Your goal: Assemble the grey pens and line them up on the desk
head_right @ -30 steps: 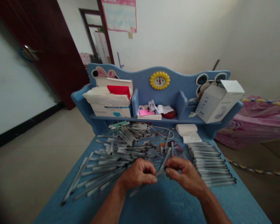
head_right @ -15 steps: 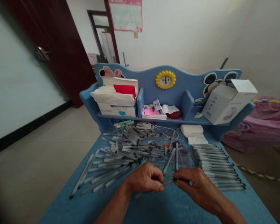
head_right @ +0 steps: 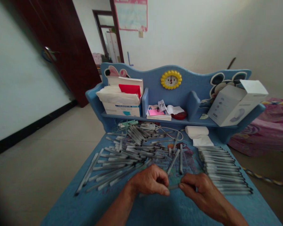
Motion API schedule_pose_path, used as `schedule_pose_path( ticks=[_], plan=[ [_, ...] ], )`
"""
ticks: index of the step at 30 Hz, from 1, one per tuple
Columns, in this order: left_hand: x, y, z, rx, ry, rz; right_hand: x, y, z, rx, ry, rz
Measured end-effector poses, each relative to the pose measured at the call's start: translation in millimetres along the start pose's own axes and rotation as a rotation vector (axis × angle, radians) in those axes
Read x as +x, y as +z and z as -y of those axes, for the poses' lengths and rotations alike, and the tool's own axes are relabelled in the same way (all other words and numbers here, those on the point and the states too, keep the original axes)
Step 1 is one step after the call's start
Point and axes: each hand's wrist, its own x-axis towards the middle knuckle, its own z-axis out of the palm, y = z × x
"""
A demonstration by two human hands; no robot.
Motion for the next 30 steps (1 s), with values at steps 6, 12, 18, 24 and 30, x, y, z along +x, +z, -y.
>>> schedule_pose_path(
  ticks=[6, 12, 18, 24, 30],
  plan=[
    [2.2, 0.0, 6.4, -0.005, 0.008, 0.034, 0.1, 7.5, -2.3, 0.076, 0.063, 0.066],
    [1.4, -2.4, 7.9, -0.009, -0.018, 0.036, -0.9, 5.3, -3.2, 0.136, 0.067, 0.074],
    [-0.7, -1.7, 3.2, -0.011, -0.007, 0.008, -2.4, 3.9, -1.0, 0.032, 0.051, -0.014],
    [-0.3, -1.2, 3.0, -0.006, -0.025, -0.001, -0.7, 10.0, -0.8, 0.043, 0.075, -0.022],
    [-0.3, -1.1, 2.6, -0.002, -0.041, 0.005, -1.1, 9.9, 0.7, 0.030, 0.085, -0.033]
  ],
)
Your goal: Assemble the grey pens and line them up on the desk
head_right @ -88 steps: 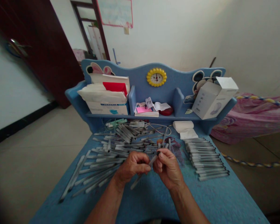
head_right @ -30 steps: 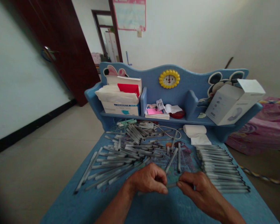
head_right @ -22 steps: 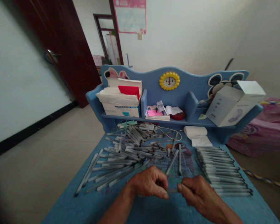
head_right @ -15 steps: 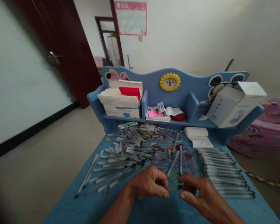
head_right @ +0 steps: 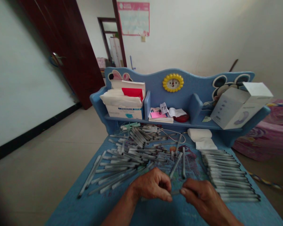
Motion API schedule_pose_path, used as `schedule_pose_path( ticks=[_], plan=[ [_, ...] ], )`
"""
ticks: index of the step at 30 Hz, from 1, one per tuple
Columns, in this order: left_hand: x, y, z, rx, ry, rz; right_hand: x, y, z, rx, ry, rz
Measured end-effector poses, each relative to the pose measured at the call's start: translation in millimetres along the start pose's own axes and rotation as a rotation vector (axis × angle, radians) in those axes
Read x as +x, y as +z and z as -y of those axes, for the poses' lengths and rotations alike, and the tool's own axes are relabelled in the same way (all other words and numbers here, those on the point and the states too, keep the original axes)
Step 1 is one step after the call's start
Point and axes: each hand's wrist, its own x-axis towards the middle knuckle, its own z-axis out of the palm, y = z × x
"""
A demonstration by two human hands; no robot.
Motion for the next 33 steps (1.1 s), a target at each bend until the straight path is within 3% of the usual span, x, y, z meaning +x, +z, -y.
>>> schedule_pose_path(
  ticks=[18, 33],
  plan=[
    [1.2, -0.3, 0.9, 0.007, 0.004, -0.005, -1.3, 2.4, 2.4, -0.044, 0.058, -0.018],
    [0.4, 1.2, 1.2, 0.067, 0.023, -0.032, -2.1, 8.5, -1.6, 0.090, 0.080, -0.025]
  ],
)
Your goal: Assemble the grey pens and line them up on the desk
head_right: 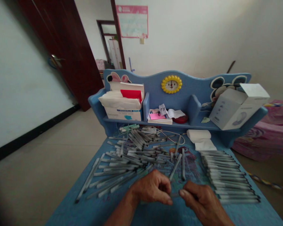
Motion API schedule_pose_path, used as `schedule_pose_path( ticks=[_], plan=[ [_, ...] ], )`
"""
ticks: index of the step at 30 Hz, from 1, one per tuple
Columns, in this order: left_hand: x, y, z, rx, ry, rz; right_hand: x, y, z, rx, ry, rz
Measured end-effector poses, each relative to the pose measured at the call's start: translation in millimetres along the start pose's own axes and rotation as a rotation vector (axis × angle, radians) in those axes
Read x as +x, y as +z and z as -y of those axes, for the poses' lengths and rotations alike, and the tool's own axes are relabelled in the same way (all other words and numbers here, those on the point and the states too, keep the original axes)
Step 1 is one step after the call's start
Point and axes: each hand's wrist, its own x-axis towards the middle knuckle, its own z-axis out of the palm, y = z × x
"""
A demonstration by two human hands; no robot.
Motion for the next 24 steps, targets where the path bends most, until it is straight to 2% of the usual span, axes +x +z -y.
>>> schedule_pose_path(
  ticks=[4, 8, 14, 18, 24],
  plan=[
    [2, 5.4, -2, 0.179, 0.059, -0.102, 4, 4, -4, 0.057, 0.081, -0.026],
    [7, 14.8, -6, 0.495, 0.234, -0.263, 7, 5, -1, 0.115, 0.169, -0.130],
    [10, 23.9, -2, 0.895, 0.399, -0.395, 10, 4, 3, 0.138, 0.243, -0.204],
    [10, 25.7, 2, 0.967, 0.399, -0.436, 13, 4, 3, 0.169, 0.259, -0.200],
    [8, 20.9, -2, 0.894, 0.292, -0.373, 13, -3, -4, 0.176, 0.269, -0.222]
  ],
)
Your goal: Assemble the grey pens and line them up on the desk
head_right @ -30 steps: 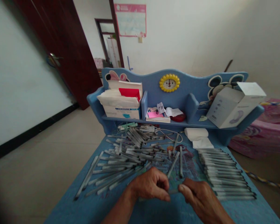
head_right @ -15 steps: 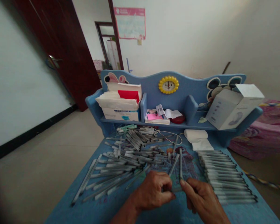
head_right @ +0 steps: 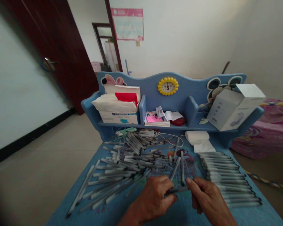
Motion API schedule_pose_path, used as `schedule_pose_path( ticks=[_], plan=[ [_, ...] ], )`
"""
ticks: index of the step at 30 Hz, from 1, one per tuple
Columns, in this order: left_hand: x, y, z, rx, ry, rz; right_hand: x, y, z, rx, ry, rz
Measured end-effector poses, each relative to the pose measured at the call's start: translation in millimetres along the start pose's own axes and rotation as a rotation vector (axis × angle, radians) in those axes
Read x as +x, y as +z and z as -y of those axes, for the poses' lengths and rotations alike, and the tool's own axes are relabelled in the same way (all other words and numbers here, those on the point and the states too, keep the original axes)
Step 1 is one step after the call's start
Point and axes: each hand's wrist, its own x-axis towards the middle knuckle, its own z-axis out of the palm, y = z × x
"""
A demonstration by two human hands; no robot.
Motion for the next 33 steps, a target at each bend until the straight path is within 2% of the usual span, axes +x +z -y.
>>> schedule_pose_path(
  ticks=[5, 12, 16, 19, 22, 27, 33],
  plan=[
    [0, -3.9, 1, -0.030, -0.009, 0.047, 2, -5, -3, 0.018, 0.009, -0.025],
    [2, 3.3, 3, -0.075, -0.017, 0.056, 1, -2, -6, 0.087, 0.007, -0.045],
    [5, 2.7, 1, -0.196, -0.131, 0.025, 2, 2, -11, 0.255, 0.015, -0.062],
    [7, -1.1, -2, -0.336, -0.275, -0.036, 2, 13, -16, 0.428, 0.019, -0.007],
    [9, -3.2, -4, -0.456, -0.380, -0.035, 1, 30, -15, 0.562, 0.028, 0.055],
    [10, -2.5, -2, -0.605, -0.436, 0.020, 3, 48, 0, 0.688, 0.026, 0.037],
    [14, -4.3, 0, -0.709, -0.468, 0.022, 7, 48, 10, 0.756, 0.027, 0.021]
  ],
)
